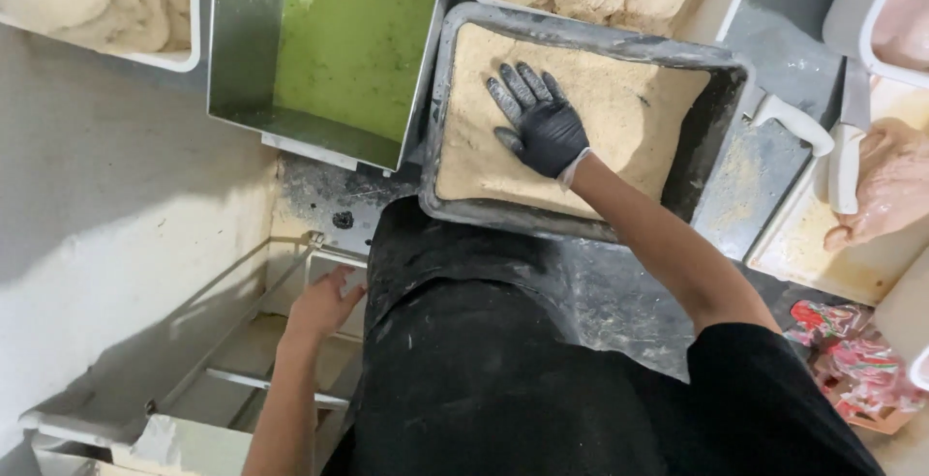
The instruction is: Breading chicken cutlets by dipping them in a liquid wash and then thoroughly coating them with breadcrumbs in a tray.
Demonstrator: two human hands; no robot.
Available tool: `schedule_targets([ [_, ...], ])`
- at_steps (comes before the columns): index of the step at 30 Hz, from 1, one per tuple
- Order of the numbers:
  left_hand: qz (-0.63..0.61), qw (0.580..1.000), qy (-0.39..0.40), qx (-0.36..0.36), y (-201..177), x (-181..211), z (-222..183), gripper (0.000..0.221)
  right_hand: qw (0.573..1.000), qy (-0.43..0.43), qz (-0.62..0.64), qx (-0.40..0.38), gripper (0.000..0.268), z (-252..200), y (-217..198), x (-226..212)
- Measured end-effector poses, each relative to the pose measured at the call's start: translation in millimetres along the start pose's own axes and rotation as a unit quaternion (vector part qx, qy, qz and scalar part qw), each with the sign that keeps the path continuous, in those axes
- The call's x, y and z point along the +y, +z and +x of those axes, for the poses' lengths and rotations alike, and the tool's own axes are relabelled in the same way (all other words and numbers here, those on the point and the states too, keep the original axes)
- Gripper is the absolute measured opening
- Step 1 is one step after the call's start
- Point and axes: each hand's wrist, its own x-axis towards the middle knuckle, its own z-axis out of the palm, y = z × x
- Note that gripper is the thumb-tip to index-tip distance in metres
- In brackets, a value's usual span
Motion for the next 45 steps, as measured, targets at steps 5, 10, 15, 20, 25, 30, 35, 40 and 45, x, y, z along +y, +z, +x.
schedule_targets([
  [5,-0.042,0.999,0.001,0.032,-3,1,4,0.053,1.0,0.006,-0.002,0.011,0.075,-14,10,24],
  [10,-0.007,1.0,-0.001,0.009,-3,9,7,0.052,0.999,0.035,0.032,-0.006,0.073,-24,-11,35],
  [15,-0.012,1.0,-0.006,-0.009,-11,23,-5,0.054,0.999,0.033,0.016,0.011,0.075,-31,-3,41],
  [20,-0.005,1.0,0.001,-0.004,-13,23,-2,0.055,0.998,0.043,0.038,-0.009,0.075,-45,4,57],
  [25,0.012,1.0,0.004,-0.006,-12,13,14,0.055,0.997,0.045,0.054,0.033,0.07,-50,-4,58],
  [30,0.028,0.999,0.034,-0.001,-21,9,28,0.055,0.995,0.06,0.041,0.064,0.073,-55,-4,54],
  [35,-0.008,0.998,0.063,0.029,-43,12,34,0.058,0.858,0.471,0.204,0.034,0.043,-74,40,81],
  [40,-0.023,0.995,0.098,0.02,-32,-19,70,0.067,0.754,0.55,0.336,0.125,0.045,-95,41,46],
  [45,-0.008,0.993,0.119,0.025,-38,-27,87,0.067,0.713,0.597,0.312,0.194,0.091,-76,17,4],
])
